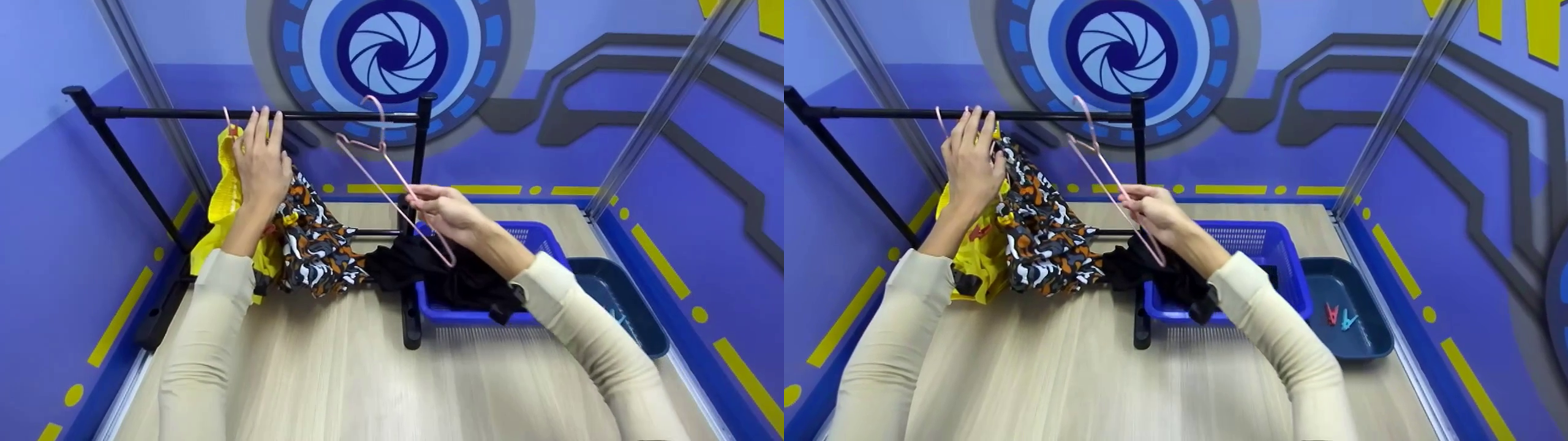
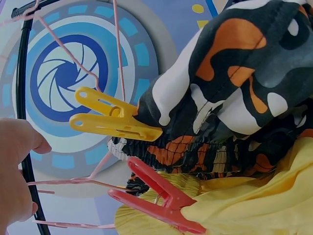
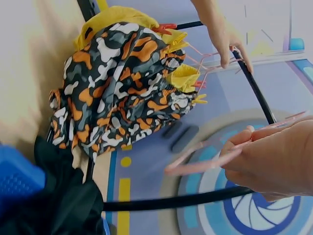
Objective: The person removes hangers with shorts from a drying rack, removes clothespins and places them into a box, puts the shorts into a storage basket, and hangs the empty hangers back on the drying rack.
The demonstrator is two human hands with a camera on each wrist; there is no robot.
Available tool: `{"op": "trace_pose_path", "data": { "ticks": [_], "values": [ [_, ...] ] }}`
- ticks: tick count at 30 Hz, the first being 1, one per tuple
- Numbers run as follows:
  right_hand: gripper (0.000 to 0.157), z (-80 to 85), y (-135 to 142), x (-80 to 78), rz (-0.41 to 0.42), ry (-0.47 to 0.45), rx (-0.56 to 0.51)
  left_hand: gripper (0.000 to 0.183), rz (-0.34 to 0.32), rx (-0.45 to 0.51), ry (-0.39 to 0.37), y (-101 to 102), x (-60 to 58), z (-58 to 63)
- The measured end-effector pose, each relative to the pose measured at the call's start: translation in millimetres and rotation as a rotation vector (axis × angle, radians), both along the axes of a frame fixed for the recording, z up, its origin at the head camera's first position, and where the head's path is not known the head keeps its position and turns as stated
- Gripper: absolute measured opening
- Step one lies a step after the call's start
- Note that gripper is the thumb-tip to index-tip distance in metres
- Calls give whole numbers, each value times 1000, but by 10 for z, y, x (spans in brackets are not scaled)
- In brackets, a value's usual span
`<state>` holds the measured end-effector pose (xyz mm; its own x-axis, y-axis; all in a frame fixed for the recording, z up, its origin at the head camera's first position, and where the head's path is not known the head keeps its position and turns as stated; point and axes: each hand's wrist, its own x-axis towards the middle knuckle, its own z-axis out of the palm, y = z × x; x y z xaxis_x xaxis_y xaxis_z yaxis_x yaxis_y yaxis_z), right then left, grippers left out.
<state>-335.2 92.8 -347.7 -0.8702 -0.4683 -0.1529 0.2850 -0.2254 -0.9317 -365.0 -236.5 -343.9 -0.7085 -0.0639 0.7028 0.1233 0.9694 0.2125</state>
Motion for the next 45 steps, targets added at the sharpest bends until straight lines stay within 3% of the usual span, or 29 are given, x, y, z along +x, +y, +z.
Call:
{"op": "trace_pose_path", "data": {
  "ticks": [6,15,29,36,41,45],
  "values": [
    [46,-33,-278,-94,14,-49,6,60,-7,20,8,-1,3,-2],
    [48,-224,-590,-212,-6,-120,-15,58,-6,26,0,-8,14,24],
    [46,-524,-874,-172,21,-35,60,58,-13,18,23,-17,9,-3],
    [38,-581,-861,-138,57,38,104,58,-14,11,18,-12,3,11],
    [39,-630,-719,-159,64,11,70,60,-12,2,15,-11,4,12],
    [38,-676,-472,-188,80,-25,101,61,-15,-1,-6,0,17,5]
  ]
}}
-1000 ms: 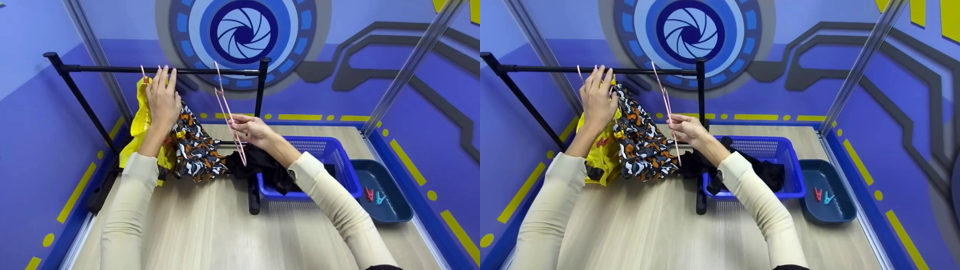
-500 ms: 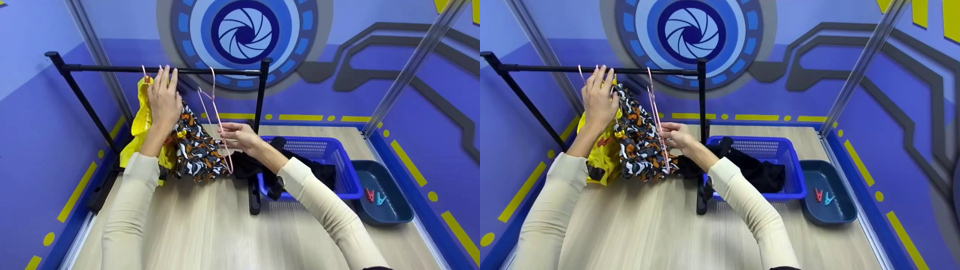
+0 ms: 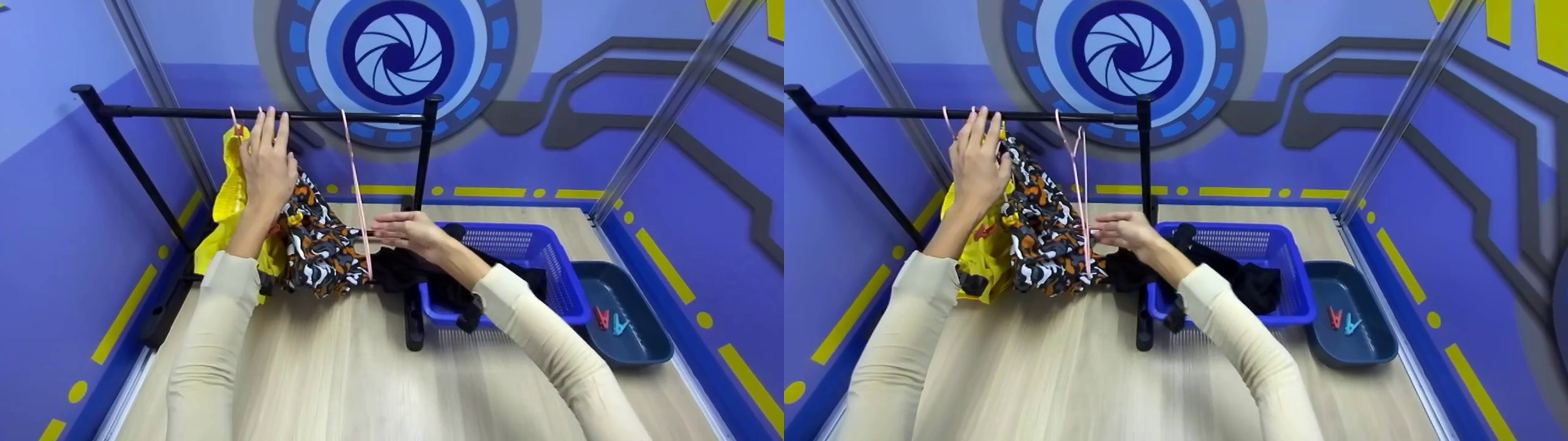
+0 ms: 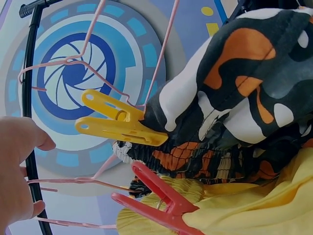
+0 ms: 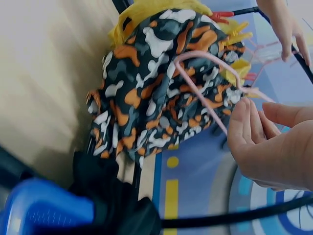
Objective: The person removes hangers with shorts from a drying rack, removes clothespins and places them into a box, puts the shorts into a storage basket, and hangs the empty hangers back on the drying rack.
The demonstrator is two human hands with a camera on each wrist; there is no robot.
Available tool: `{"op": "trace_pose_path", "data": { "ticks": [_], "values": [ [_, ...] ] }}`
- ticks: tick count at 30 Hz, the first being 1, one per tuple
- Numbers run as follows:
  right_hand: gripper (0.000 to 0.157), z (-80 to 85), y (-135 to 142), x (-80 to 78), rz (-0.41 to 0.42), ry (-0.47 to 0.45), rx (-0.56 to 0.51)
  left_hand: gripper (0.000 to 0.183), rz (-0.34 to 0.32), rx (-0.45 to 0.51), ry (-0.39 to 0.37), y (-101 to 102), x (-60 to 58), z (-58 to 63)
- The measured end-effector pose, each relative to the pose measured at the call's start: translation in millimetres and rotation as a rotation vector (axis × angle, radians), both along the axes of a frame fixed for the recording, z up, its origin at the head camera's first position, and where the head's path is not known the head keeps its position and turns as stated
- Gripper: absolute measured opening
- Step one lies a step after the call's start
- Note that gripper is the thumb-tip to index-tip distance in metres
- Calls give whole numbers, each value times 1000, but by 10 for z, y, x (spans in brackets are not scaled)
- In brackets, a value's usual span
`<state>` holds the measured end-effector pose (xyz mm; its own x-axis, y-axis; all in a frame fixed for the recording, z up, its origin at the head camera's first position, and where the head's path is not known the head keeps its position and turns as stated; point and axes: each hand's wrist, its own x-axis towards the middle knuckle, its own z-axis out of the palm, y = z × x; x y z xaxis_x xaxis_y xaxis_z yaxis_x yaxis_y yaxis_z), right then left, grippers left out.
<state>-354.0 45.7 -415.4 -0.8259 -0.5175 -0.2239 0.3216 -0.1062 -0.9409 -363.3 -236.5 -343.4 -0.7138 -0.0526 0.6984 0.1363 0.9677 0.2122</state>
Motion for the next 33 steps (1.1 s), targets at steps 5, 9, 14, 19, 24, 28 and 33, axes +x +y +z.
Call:
{"op": "trace_pose_path", "data": {
  "ticks": [5,9,14,19,24,28,33],
  "values": [
    [41,-52,477,-121,9,-29,111,61,5,5,-25,22,13,18],
    [43,-102,950,-246,-26,-81,167,59,-2,62,-40,66,29,60],
    [48,-194,1487,-347,-96,-103,189,53,-7,202,-33,192,50,116],
    [49,-333,1856,-399,-161,-121,231,39,-91,339,109,549,119,86],
    [47,-534,2031,-453,-223,-91,280,25,-351,365,205,1132,270,-86],
    [45,-711,2119,-490,-253,-20,399,21,-531,219,104,1590,380,-298],
    [45,-862,2186,-501,-198,15,504,19,-634,46,-191,1930,443,-565]
  ]
}}
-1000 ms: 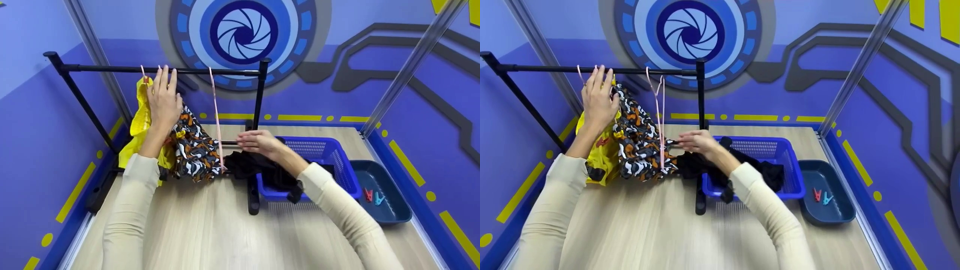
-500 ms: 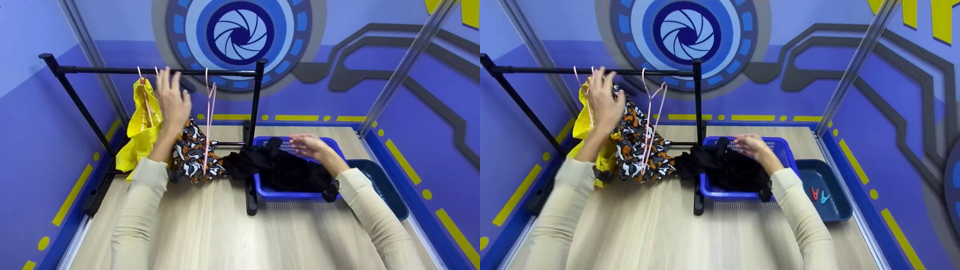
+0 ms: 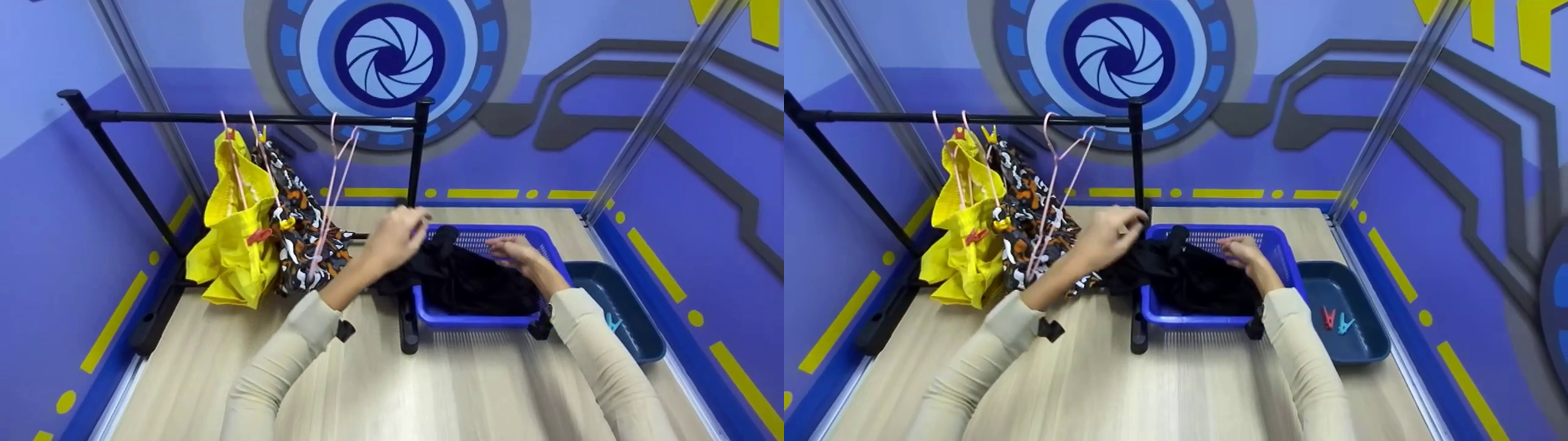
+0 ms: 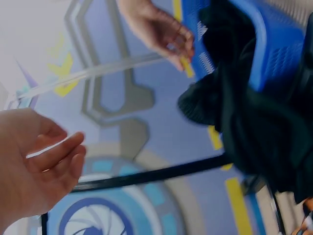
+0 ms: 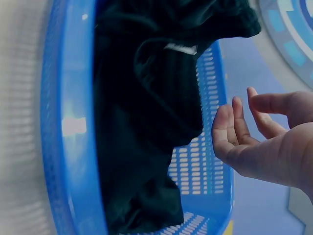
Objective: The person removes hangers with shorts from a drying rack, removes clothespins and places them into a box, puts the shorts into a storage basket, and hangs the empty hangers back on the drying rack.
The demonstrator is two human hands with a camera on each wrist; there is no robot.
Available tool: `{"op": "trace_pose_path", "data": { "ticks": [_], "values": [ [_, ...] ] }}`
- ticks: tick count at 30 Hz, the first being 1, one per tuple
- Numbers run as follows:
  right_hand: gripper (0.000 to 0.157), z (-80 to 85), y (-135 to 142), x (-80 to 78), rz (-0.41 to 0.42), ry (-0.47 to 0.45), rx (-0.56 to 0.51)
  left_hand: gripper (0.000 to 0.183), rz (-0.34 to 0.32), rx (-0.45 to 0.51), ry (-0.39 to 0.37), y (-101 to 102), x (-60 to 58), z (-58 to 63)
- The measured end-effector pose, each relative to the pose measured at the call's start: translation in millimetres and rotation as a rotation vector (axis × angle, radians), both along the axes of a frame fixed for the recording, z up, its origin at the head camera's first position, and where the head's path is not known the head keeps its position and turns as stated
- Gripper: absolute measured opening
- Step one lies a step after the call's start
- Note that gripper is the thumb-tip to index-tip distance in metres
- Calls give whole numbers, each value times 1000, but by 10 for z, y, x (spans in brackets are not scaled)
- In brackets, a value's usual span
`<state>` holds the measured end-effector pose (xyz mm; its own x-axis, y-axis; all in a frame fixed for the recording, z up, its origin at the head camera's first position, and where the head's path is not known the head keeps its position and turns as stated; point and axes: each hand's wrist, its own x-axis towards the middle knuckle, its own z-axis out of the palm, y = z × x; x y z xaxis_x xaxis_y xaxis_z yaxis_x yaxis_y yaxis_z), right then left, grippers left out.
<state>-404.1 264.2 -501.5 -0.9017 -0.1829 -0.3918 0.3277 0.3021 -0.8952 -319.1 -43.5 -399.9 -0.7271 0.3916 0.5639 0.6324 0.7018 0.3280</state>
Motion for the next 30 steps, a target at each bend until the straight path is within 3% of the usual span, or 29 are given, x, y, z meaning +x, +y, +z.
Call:
{"op": "trace_pose_path", "data": {
  "ticks": [5,8,12,17,21,26,30],
  "values": [
    [43,-57,27,31,143,82,171,29,2,-205,-139,131,-176,-302],
    [42,-72,49,63,281,151,283,42,-3,-286,-198,180,-330,-512],
    [50,-117,53,108,447,177,403,65,-12,-305,-344,254,-494,-763],
    [58,-197,5,159,608,252,636,85,57,-325,-514,380,-575,-950],
    [47,-285,-11,163,629,439,782,90,167,-425,-538,513,-599,-990],
    [42,-380,15,150,624,580,778,98,285,-527,-505,704,-627,-1005],
    [32,-394,75,147,555,662,777,78,316,-599,-464,786,-670,-1018]
  ]
}}
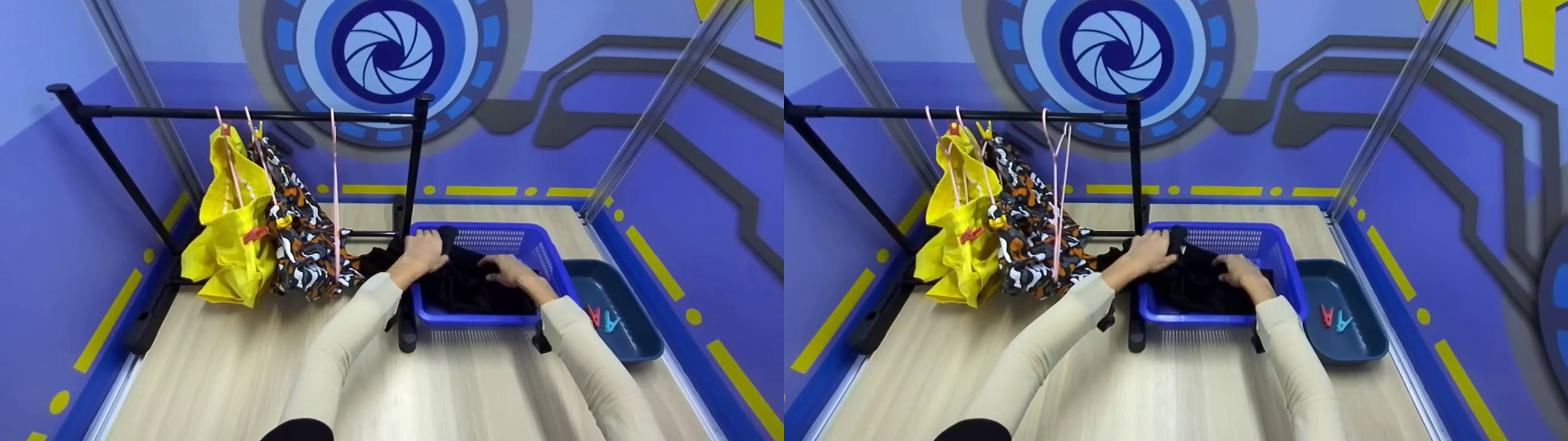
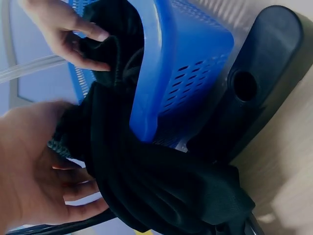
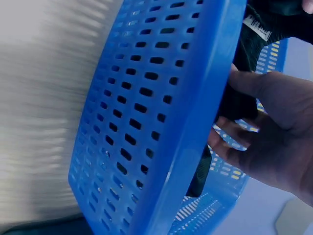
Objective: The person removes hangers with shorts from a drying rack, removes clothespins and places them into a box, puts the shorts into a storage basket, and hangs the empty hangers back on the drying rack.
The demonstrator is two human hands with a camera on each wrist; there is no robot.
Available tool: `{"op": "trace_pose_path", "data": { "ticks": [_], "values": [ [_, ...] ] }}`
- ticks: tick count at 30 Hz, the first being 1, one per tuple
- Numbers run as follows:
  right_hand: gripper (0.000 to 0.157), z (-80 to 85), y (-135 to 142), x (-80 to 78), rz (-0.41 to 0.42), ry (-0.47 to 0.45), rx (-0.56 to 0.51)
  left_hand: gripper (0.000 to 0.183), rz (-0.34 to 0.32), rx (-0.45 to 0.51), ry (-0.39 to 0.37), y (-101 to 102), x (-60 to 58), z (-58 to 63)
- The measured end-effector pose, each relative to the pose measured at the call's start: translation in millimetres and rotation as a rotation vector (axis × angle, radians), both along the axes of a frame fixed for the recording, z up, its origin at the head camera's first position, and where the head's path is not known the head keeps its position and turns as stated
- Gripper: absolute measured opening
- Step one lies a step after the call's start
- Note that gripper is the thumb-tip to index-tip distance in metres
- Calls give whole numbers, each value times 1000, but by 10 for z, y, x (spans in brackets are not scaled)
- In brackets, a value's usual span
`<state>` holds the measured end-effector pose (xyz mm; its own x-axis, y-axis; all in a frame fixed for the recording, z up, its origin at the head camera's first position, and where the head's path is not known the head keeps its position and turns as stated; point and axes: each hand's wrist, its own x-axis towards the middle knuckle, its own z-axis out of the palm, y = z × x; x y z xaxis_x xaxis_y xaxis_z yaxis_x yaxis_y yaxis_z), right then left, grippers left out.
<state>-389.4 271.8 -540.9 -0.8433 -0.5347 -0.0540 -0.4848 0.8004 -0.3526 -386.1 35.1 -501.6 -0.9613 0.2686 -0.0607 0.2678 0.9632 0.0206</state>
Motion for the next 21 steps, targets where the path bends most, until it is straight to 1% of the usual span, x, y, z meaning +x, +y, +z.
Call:
{"op": "trace_pose_path", "data": {
  "ticks": [2,4,5,7,10,13,15,17,19,20,21],
  "values": [
    [27,17,39,-1,-47,55,-13,65,-1,-6,8,1,-30,-2],
    [26,40,89,-10,-94,102,-30,55,0,6,0,-13,-55,-1],
    [27,53,119,-19,-108,120,-41,51,3,17,-6,-22,-66,-1],
    [35,81,184,-41,-121,149,-55,42,8,41,-8,-44,-88,4],
    [50,140,287,-77,-107,177,-45,29,26,83,8,-80,-105,36],
    [55,235,375,-91,-71,169,7,25,48,126,31,-121,-111,95],
    [46,304,423,-101,-37,154,29,24,67,153,33,-162,-107,144],
    [32,380,456,-110,-23,129,22,23,84,183,22,-214,-102,196],
    [18,456,481,-120,-40,85,-11,23,104,221,3,-272,-99,255],
    [16,495,489,-122,-59,54,-45,23,118,237,-11,-299,-99,291],
    [18,531,499,-125,-86,14,-81,25,133,255,-23,-325,-101,327]
  ]
}}
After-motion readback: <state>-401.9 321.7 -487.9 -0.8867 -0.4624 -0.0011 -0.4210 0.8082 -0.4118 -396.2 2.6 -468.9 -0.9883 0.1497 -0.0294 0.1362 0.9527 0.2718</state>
